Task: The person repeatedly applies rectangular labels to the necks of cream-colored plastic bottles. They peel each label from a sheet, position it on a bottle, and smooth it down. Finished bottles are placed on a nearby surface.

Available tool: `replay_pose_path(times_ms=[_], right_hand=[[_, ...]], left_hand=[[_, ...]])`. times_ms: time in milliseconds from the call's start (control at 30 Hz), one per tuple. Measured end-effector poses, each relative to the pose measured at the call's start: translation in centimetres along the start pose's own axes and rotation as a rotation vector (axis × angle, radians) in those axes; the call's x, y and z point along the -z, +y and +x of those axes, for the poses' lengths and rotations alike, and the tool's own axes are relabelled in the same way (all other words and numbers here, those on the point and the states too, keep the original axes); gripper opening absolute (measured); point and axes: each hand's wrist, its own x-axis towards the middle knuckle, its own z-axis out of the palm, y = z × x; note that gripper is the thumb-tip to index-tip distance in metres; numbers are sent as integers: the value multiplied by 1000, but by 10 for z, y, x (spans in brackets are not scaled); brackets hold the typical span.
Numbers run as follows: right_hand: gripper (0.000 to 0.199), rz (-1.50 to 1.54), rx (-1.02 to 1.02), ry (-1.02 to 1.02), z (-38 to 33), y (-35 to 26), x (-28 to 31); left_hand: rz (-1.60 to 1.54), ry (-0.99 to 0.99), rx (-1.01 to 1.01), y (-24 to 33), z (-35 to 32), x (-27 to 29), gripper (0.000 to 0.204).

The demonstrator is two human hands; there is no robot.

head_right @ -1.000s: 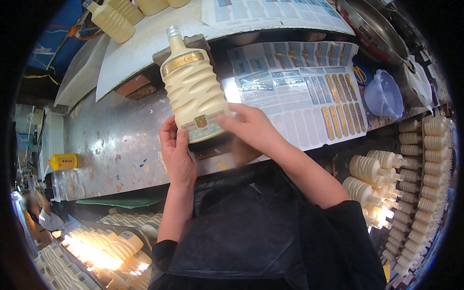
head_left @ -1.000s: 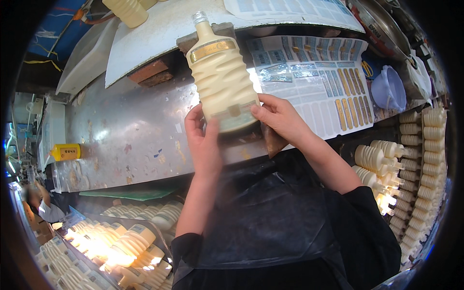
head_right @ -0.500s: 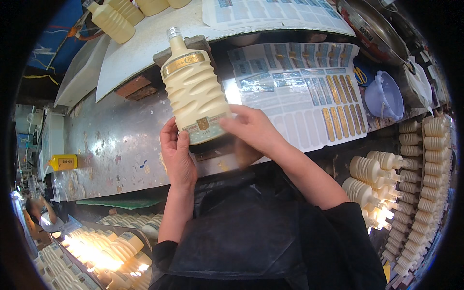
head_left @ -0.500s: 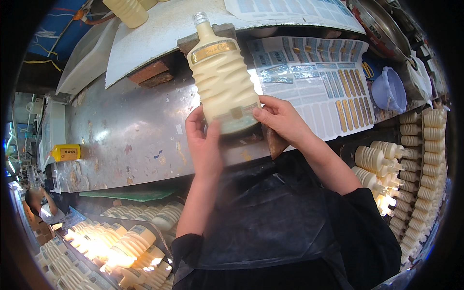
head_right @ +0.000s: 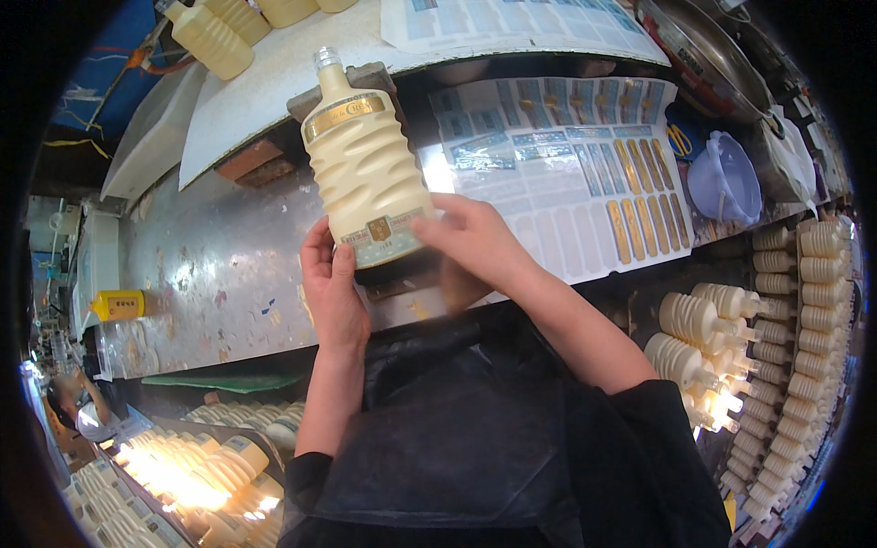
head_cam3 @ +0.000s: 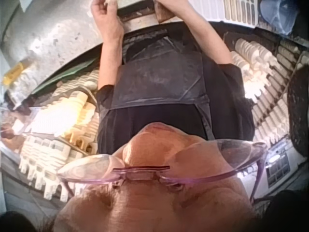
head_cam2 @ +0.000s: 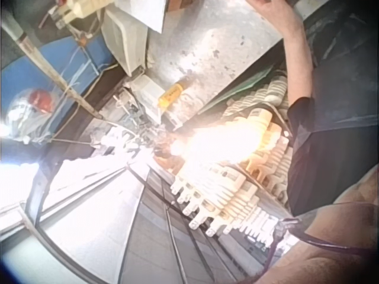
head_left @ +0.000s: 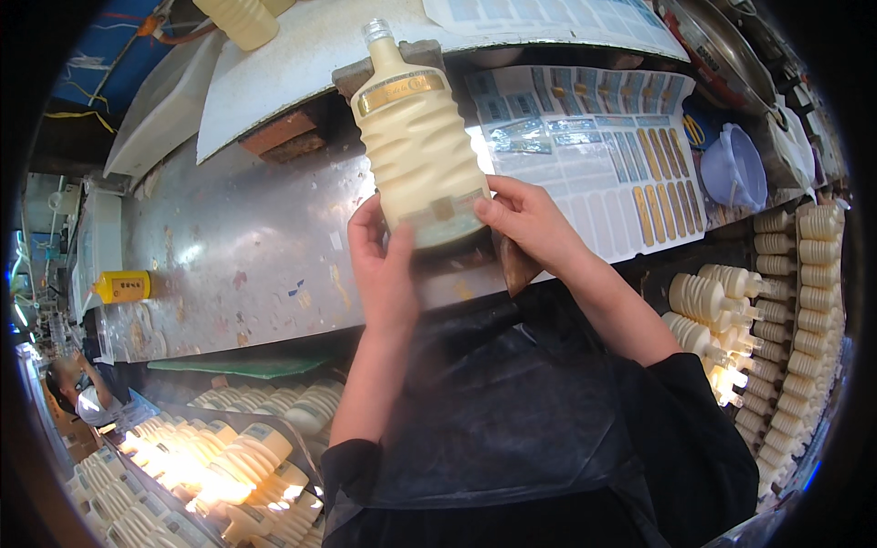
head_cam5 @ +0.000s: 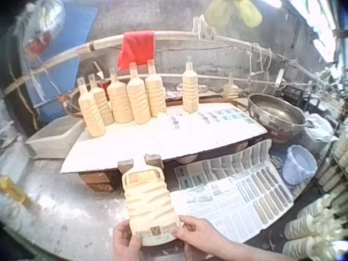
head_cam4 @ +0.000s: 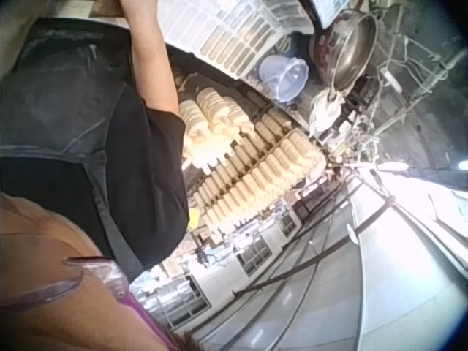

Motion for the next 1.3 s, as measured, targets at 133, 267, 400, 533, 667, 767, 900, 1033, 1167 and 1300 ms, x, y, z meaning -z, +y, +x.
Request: replay_pose_path(times_ms=[133, 267, 400, 533, 667, 767, 900, 1033, 1167, 1300], right_hand=[[44, -50, -166, -107, -2, -21, 9], [45, -78, -163, -89, -4, -19, 9], [46, -105, -44, -55, -6, -16, -2], [46, -136, -55, -60, -7, -20, -3], [45, -139, -55, -54, -7, -16, -2], [45, -153, -78, -44, -8, -19, -3], [46, -60, -92, -81, -9, -21, 6], [47, -140, -50, -77, -9, -24, 1], [43, -123, -4, -18, -10, -27, -8], [42, -114, 33, -12, -7, -16, -7]], left_hand=[[-101, -4, 21, -2, 1, 4, 39], [-135, -31, 34, -1, -2, 5, 43], [-89, -45, 4, 1, -6, 0, 50], [-124, -37, 15, 0, -7, 0, 51], [-129, -26, 18, -1, -6, 0, 49], [-181, -14, 51, 4, -7, -1, 44], [-253, 10, 69, 2, -7, 1, 39], [-220, 10, 87, 6, -7, 0, 41], [-176, 2, 69, 6, -8, -3, 45], [-168, 8, 73, 5, -7, -3, 48]])
